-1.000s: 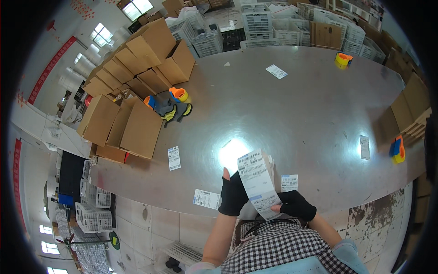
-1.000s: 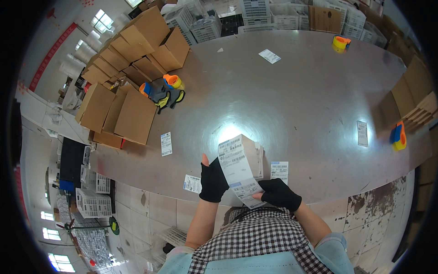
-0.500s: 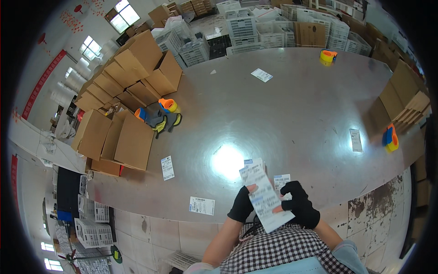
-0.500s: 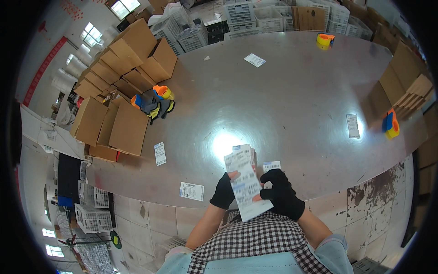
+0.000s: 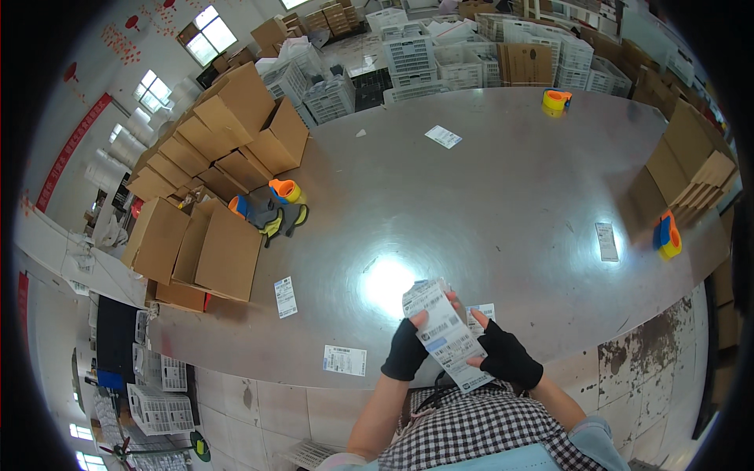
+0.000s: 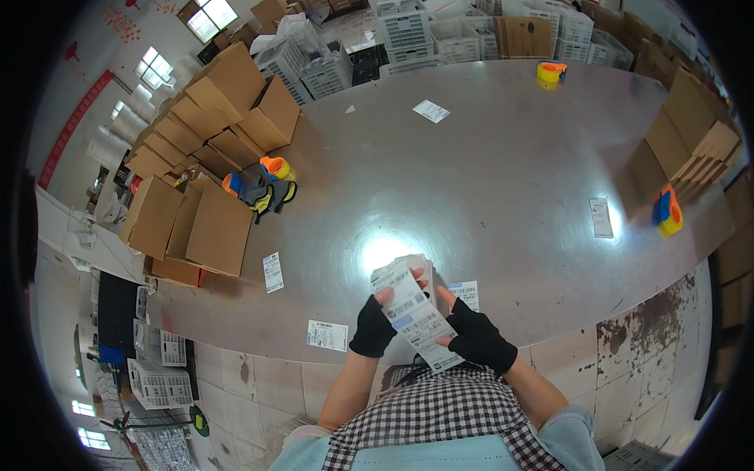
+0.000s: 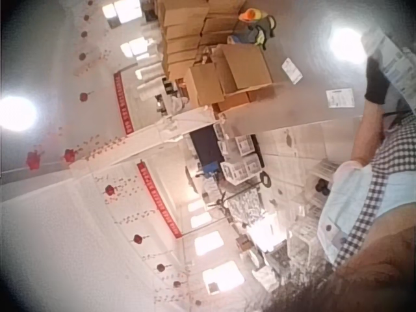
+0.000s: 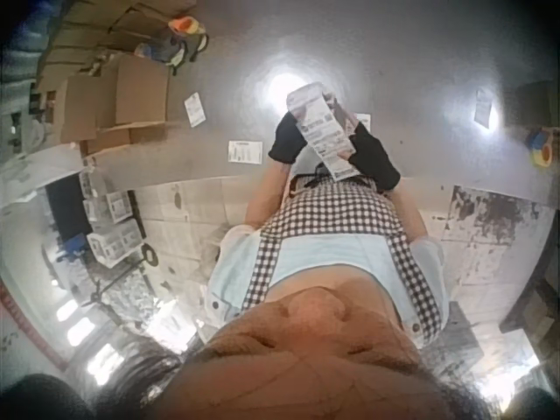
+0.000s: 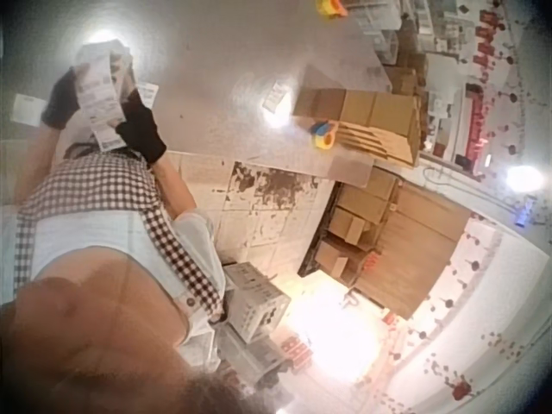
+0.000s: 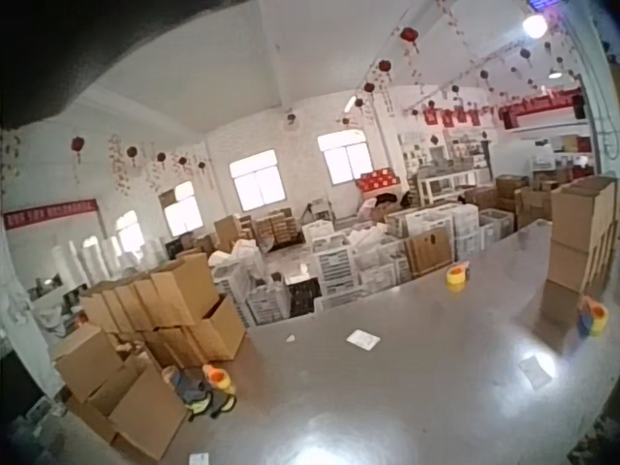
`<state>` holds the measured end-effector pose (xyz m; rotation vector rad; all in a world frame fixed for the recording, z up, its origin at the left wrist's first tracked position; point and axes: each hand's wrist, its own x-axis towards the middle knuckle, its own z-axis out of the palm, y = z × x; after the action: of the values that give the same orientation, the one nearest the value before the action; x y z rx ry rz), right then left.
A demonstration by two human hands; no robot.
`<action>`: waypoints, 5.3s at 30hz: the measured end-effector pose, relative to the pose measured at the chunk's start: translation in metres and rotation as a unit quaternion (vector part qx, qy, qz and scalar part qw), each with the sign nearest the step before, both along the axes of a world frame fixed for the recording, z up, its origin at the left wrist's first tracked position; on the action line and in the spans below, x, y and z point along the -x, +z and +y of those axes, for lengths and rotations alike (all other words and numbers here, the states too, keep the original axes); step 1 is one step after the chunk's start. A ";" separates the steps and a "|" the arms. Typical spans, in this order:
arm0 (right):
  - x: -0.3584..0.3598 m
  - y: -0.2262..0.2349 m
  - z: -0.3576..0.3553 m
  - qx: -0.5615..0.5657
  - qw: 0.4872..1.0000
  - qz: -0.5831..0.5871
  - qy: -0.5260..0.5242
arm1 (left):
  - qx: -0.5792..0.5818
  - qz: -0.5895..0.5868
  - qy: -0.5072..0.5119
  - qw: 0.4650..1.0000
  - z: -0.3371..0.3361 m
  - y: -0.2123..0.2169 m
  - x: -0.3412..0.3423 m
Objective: The recorder is sorting and counting printed shipping or inventory labels on a large metal work table in a warehouse or distribution center environment.
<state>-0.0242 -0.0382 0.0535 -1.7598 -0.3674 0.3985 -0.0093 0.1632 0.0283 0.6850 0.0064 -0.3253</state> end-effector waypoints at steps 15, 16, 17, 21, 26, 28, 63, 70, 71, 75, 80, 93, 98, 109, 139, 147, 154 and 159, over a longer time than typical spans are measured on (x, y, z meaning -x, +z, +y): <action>-0.014 -0.004 -0.013 0.077 0.956 -0.276 0.059 | -0.226 0.068 0.052 0.970 -0.019 -0.035 0.020; -0.014 -0.004 -0.014 0.056 0.947 -0.305 0.082 | -0.226 0.067 0.054 0.970 -0.015 -0.036 0.016; -0.016 -0.001 -0.014 0.055 0.947 -0.307 0.083 | -0.132 0.074 0.067 0.986 -0.009 -0.036 0.010; -0.018 0.005 -0.013 -0.058 0.982 -0.154 0.092 | -0.049 0.100 0.070 0.991 0.005 -0.047 0.008; -0.022 0.000 0.008 0.077 0.994 -0.070 -0.028 | -0.011 0.060 0.055 0.997 -0.013 -0.024 0.025; -0.020 -0.001 0.011 0.080 0.993 -0.072 -0.038 | -0.045 -0.005 0.030 0.999 -0.017 -0.015 0.028; -0.010 -0.002 0.014 0.124 0.985 -0.118 -0.010 | -0.116 0.008 0.017 0.993 -0.006 -0.012 0.035; -0.013 -0.005 0.018 0.059 0.997 -0.019 -0.049 | -0.162 -0.028 0.003 0.986 -0.010 -0.007 0.041; -0.013 -0.007 0.016 0.059 0.997 -0.020 -0.049 | -0.135 -0.030 0.002 0.990 -0.008 -0.006 0.041; -0.010 -0.010 0.005 0.095 0.990 -0.077 0.073 | -0.109 -0.012 0.042 0.993 0.001 0.002 0.036; -0.007 0.005 -0.001 0.127 0.971 -0.180 0.089 | -0.064 0.052 0.053 0.995 0.003 0.008 0.028; -0.012 0.011 -0.006 -0.028 0.970 -0.213 0.111 | -0.190 0.063 0.108 0.974 0.000 -0.016 0.022; -0.012 0.005 0.008 0.121 0.989 -0.089 -0.003 | -0.200 0.017 0.078 0.977 -0.011 -0.008 0.035; -0.013 -0.006 0.010 0.007 0.998 0.045 0.032 | -0.378 -0.101 0.084 0.916 -0.004 -0.007 0.041; -0.008 0.006 0.015 0.115 0.979 -0.131 -0.108 | -0.300 0.029 0.024 0.953 -0.018 -0.002 0.042; -0.009 -0.004 0.007 0.098 0.987 -0.084 0.092 | -0.010 0.085 0.126 0.988 -0.001 0.002 0.039; -0.010 0.005 0.006 0.048 0.983 -0.177 0.025 | -0.187 0.061 0.076 0.977 -0.003 0.013 0.032; -0.007 0.018 0.010 0.021 0.988 -0.153 -0.019 | -0.187 0.045 0.076 0.978 -0.012 0.007 0.037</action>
<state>-0.0167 -0.0277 0.0715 -1.8706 -0.5445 0.1086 -0.0460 0.1511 0.0358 1.0359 0.2090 -0.2087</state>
